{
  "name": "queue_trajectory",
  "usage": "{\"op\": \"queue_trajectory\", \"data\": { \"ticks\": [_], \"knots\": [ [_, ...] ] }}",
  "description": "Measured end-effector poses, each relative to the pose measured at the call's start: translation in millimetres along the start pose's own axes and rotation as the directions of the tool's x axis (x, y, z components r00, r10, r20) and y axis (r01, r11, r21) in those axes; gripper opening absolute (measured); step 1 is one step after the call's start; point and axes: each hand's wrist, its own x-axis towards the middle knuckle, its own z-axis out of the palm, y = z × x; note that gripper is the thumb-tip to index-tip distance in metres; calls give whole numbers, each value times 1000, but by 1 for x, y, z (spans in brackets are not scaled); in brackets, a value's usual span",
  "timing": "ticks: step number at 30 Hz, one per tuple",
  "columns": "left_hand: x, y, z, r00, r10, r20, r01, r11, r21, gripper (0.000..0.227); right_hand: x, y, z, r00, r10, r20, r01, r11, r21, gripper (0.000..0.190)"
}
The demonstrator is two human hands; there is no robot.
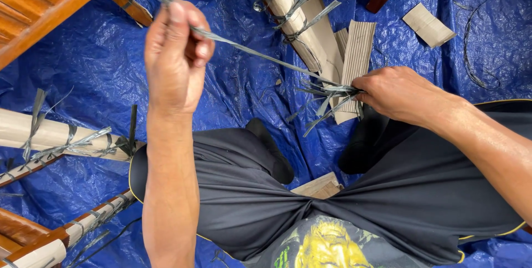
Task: Securing protective cardboard wrapping onto furniture legs using plastic ties.
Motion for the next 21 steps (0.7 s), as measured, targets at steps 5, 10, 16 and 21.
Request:
{"op": "queue_trajectory", "data": {
  "ticks": [5,10,16,21],
  "knots": [
    [-5,11,-6,997,77,-22,-79,989,-127,32,0,10,13,988,114,103,-85,964,-254,29],
    [-10,-7,22,982,-19,187,-42,947,319,27,5,2,10,961,-182,-207,145,973,-181,45],
    [-15,-51,62,929,-178,324,45,924,381,16,11,-30,-14,961,-80,-264,147,959,242,36],
    [-10,-62,79,969,-105,226,36,956,291,19,17,-33,-5,935,-281,-217,355,751,557,48]
  ]
}}
